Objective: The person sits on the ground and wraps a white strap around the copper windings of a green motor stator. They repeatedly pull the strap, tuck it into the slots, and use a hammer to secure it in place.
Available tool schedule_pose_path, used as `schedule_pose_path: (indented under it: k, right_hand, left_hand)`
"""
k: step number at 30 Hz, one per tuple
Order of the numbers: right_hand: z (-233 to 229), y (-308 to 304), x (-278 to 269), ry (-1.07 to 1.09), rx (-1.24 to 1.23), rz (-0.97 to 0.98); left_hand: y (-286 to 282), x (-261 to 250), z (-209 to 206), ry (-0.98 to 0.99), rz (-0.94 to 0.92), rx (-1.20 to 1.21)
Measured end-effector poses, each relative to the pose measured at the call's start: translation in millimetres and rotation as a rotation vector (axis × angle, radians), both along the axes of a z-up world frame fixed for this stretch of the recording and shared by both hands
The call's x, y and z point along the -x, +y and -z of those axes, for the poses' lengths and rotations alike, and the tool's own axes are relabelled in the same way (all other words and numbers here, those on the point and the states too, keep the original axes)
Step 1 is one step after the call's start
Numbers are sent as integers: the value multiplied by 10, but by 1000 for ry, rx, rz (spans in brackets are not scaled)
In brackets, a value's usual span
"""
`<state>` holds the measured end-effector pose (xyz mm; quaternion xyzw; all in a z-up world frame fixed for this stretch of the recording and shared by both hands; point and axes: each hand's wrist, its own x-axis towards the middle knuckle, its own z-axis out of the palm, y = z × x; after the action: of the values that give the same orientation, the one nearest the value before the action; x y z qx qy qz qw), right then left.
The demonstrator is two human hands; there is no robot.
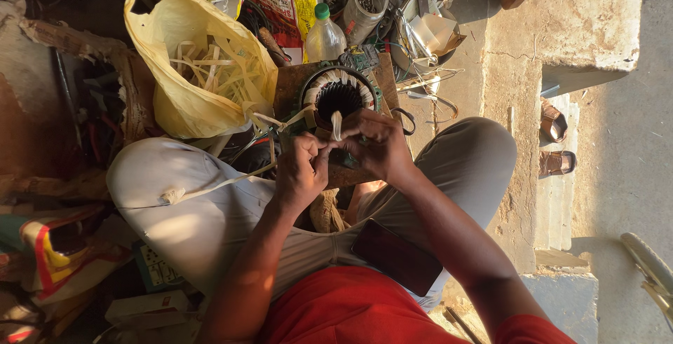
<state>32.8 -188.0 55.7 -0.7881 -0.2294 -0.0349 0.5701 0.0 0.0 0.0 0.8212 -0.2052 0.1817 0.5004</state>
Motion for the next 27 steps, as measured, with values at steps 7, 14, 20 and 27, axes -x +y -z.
schedule_pose_path:
  k: [7, 14, 20, 27]
  right_hand:
    - [-96, 31, -211, 178, 108, 92]
    - [-230, 28, -360, 209, 210, 58]
    - [-235, 65, -418, 153, 316, 62]
    - [-6, 79, -631, 68, 408, -12]
  left_hand:
    - [-117, 2, -326, -28, -167, -214]
    - [-43, -32, -509, 3, -35, -398]
    - [52, -173, -682, -101, 22, -586]
    - [16, -289, -767, 42, 92, -662]
